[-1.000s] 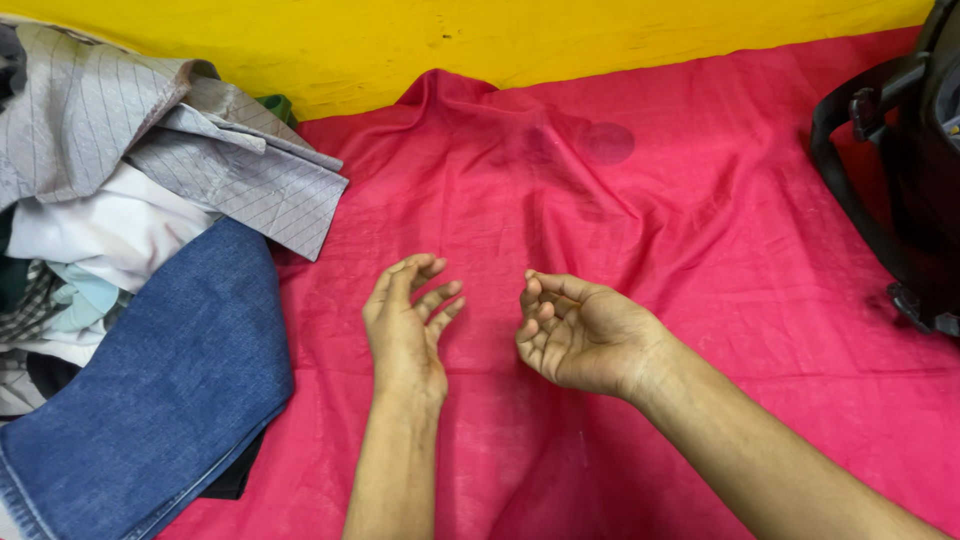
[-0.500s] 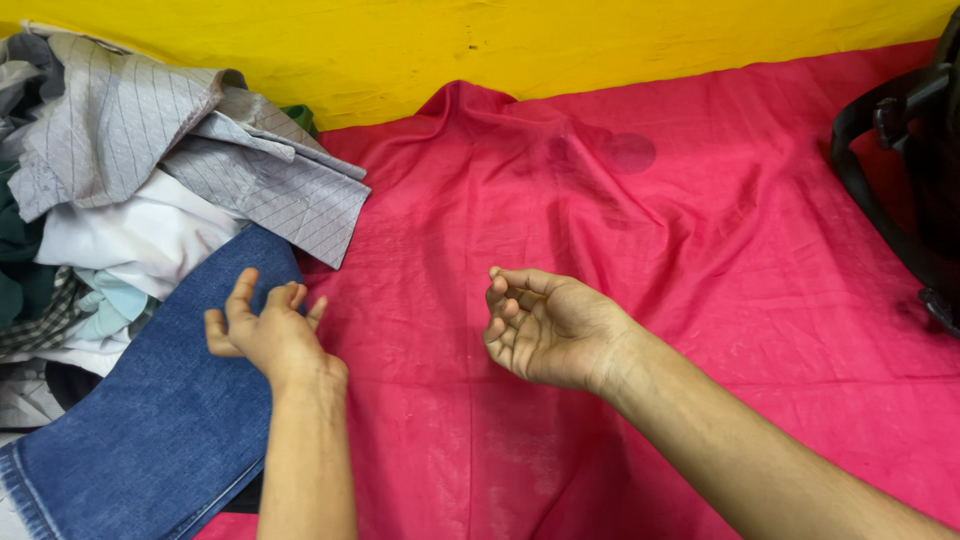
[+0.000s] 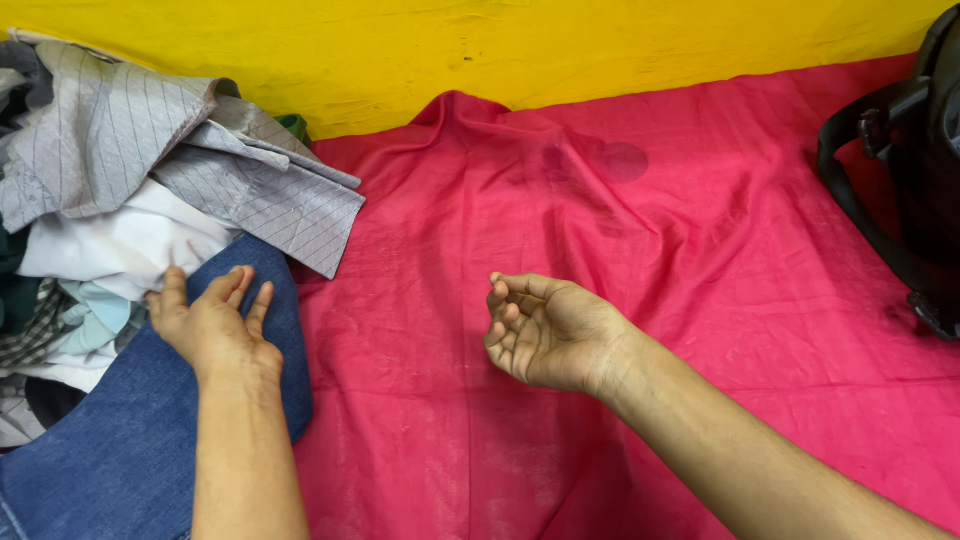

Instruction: The person folds a black and white cycling jersey on a bed and places it into an open duffel bag that already holds a blue shirt, then picks up a white polo shirt and fastens its buttons while it lies on the bed.

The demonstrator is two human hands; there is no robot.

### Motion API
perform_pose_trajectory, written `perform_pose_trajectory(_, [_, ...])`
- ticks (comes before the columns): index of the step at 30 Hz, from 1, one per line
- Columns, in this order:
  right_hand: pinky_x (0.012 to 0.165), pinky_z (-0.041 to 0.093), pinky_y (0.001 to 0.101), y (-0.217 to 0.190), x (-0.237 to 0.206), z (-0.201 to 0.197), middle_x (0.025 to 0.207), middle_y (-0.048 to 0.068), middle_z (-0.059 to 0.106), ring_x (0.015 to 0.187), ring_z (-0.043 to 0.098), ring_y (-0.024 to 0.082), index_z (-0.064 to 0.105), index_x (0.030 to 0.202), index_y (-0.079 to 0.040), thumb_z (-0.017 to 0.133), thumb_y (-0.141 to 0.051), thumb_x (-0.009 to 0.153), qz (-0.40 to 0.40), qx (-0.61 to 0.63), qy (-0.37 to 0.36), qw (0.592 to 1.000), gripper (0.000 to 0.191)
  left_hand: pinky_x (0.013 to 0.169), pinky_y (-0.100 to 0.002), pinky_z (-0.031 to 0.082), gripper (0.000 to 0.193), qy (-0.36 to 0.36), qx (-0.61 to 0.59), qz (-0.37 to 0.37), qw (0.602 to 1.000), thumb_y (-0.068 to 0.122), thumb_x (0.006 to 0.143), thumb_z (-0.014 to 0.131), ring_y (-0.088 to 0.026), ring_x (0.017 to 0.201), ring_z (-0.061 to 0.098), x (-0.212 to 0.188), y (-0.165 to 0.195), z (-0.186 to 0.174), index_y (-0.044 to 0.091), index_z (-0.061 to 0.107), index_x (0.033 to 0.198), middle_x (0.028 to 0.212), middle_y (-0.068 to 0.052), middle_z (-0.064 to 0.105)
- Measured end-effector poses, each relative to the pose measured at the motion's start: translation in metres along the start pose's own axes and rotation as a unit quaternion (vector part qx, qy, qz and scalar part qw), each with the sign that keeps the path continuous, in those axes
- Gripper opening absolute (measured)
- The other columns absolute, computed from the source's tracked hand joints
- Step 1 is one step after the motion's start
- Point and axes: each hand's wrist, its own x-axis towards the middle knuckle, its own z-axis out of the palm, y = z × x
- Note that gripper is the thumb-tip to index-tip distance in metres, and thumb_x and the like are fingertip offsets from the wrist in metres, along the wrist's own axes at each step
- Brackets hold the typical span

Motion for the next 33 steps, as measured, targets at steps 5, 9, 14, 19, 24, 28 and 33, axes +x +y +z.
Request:
perform_pose_trajectory(5, [0.061, 0.053, 0.0253, -0.007, -0.002, -0.008, 0.070, -0.005, 0.067, 0.054, 0.057, 0.004, 0.069, 0.093, -0.009, 0.061, -0.012, 0.097, -0.010, 0.011, 0.006, 1.000, 0.010, 0.072, -0.036, 0.059, 0.065, 0.026, -0.084, 0.008, 0.996, -0.006, 0.088, 0.062, -0.023, 0.093, 0.070, 0.005, 0.009, 0.001, 0.013, 0.041, 0.147, 0.130, -0.009, 0.055])
perform_pose_trajectory(9, [0.060, 0.053, 0.0256, -0.009, -0.001, -0.011, 0.070, -0.004, 0.067, 0.054, 0.056, 0.005, 0.068, 0.092, -0.009, 0.060, -0.012, 0.097, -0.011, 0.025, 0.009, 1.000, 0.009, 0.069, -0.030, 0.050, 0.034, 0.044, -0.274, -0.034, 0.960, 0.009, 0.091, 0.074, -0.017, 0.074, 0.060, 0.011, 0.004, -0.013, 0.005, 0.063, 0.124, 0.114, -0.002, 0.068])
perform_pose_trajectory(14, [0.060, 0.053, 0.0257, -0.008, 0.000, -0.012, 0.069, -0.004, 0.067, 0.054, 0.056, 0.005, 0.068, 0.092, -0.009, 0.060, -0.012, 0.097, -0.011, 0.026, 0.015, 0.999, 0.010, 0.068, -0.028, 0.042, 0.018, -0.087, -0.416, 0.004, 0.905, 0.011, 0.102, 0.076, -0.014, 0.059, 0.041, 0.028, -0.018, -0.047, 0.002, 0.067, 0.116, 0.101, -0.001, 0.065])
perform_pose_trajectory(19, [0.060, 0.052, 0.0253, -0.007, 0.003, -0.012, 0.070, -0.004, 0.067, 0.054, 0.056, 0.004, 0.067, 0.092, -0.009, 0.061, -0.012, 0.098, -0.009, 0.022, 0.023, 0.999, 0.010, 0.073, -0.029, 0.044, 0.014, -0.101, -0.463, 0.005, 0.880, 0.006, 0.102, 0.063, -0.018, 0.060, 0.039, 0.054, -0.025, -0.069, -0.005, 0.059, 0.109, 0.099, -0.013, 0.066])
perform_pose_trajectory(24, [0.061, 0.052, 0.0259, -0.008, 0.007, -0.009, 0.071, -0.004, 0.067, 0.056, 0.057, 0.005, 0.068, 0.092, -0.010, 0.060, -0.014, 0.098, -0.010, 0.015, 0.002, 1.000, 0.011, 0.072, -0.029, 0.040, 0.021, -0.250, -0.483, 0.017, 0.839, 0.016, 0.106, 0.061, -0.018, 0.058, 0.039, 0.059, -0.009, -0.061, -0.004, 0.059, 0.115, 0.095, -0.010, 0.059])
perform_pose_trajectory(28, [0.063, 0.053, 0.0270, -0.007, 0.010, -0.005, 0.073, -0.004, 0.067, 0.058, 0.058, 0.006, 0.068, 0.092, -0.010, 0.060, -0.014, 0.099, -0.003, 0.003, -0.027, 1.000, 0.011, 0.066, -0.029, 0.038, 0.026, -0.207, -0.532, -0.026, 0.820, 0.018, 0.097, 0.055, -0.022, 0.074, 0.056, 0.037, 0.010, -0.043, -0.001, 0.058, 0.114, 0.100, -0.012, 0.064])
perform_pose_trajectory(33, [0.067, 0.054, 0.0267, -0.005, 0.015, -0.004, 0.077, -0.004, 0.069, 0.063, 0.061, 0.007, 0.069, 0.096, -0.011, 0.055, -0.018, 0.101, 0.003, -0.036, -0.069, 0.997, 0.016, 0.064, -0.022, 0.042, 0.014, -0.451, -0.477, -0.061, 0.752, 0.018, 0.090, 0.054, -0.014, 0.065, 0.052, -0.013, 0.025, -0.026, 0.004, 0.059, 0.092, 0.079, -0.006, 0.063])
